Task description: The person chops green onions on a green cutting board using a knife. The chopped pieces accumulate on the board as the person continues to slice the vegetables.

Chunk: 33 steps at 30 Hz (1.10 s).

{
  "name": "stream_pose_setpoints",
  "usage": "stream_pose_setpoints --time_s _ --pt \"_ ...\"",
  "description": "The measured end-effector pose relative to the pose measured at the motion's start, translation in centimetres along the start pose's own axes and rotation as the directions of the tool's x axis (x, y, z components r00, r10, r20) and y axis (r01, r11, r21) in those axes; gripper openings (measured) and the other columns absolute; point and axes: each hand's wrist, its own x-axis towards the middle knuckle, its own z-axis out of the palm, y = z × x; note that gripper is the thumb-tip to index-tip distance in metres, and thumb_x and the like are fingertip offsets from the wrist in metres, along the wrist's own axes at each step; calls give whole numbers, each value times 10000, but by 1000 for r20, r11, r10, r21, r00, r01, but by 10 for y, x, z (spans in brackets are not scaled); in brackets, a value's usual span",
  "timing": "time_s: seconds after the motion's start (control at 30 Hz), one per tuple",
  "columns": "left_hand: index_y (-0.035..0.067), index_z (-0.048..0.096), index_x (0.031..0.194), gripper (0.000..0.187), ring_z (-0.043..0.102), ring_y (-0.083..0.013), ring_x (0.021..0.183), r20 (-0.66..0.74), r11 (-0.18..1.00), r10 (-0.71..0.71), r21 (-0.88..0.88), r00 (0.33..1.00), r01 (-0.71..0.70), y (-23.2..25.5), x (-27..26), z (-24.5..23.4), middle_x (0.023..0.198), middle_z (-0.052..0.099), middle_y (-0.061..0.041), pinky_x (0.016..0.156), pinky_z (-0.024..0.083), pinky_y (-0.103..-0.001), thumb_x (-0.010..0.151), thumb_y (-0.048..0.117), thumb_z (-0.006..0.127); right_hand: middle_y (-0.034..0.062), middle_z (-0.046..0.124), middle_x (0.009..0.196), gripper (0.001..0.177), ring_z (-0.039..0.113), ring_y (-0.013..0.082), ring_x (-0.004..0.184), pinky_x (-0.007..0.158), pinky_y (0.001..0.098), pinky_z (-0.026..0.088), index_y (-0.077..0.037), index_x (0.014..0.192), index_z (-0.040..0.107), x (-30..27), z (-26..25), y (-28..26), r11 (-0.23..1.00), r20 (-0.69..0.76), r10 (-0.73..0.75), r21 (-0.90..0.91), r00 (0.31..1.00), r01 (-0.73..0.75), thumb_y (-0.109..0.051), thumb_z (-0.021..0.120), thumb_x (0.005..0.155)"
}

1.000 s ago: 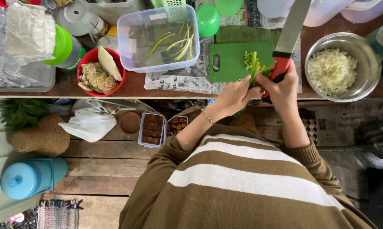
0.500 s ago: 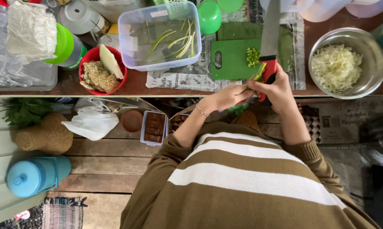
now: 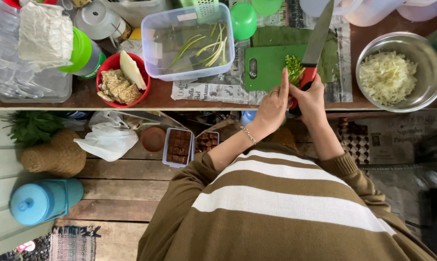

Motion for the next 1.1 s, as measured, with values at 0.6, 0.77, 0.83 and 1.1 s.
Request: stream_pose_setpoints --time_s 0.6,0.77,0.83,1.1 --pt "133 549 1338 299 732 -221 804 -114 843 204 526 972 -115 -164 50 96 934 667 -71 621 611 -325 1085 284 497 159 540 482 220 548 286 318 335 358 445 -12 1048 391 -21 -18 -26 984 222 -63 -150 973 98 -155 530 1141" --pt "187 630 1210 271 688 -160 744 -155 778 292 613 944 -141 -153 51 81 864 636 -4 567 570 -280 1012 366 580 112 589 473 352 624 291 390 466 416 507 -88 986 513 -31 -27 -20 823 246 196 -568 949 -22 -390 411 1135" --pt "184 632 1208 274 674 -151 737 -152 768 303 624 941 -147 -144 51 64 870 620 1 559 559 -275 1007 366 594 88 609 480 404 672 308 461 594 477 555 -122 919 529 -29 -29 1 685 207 275 -728 939 -40 -469 428 1099" --pt "174 581 1250 252 620 -148 839 -82 783 293 593 953 -190 -135 54 39 1050 496 -9 496 544 -278 1061 338 551 240 700 810 377 738 499 785 684 570 599 -107 1056 456 -18 -40 68 144 211 117 -971 970 194 -468 366 1120"
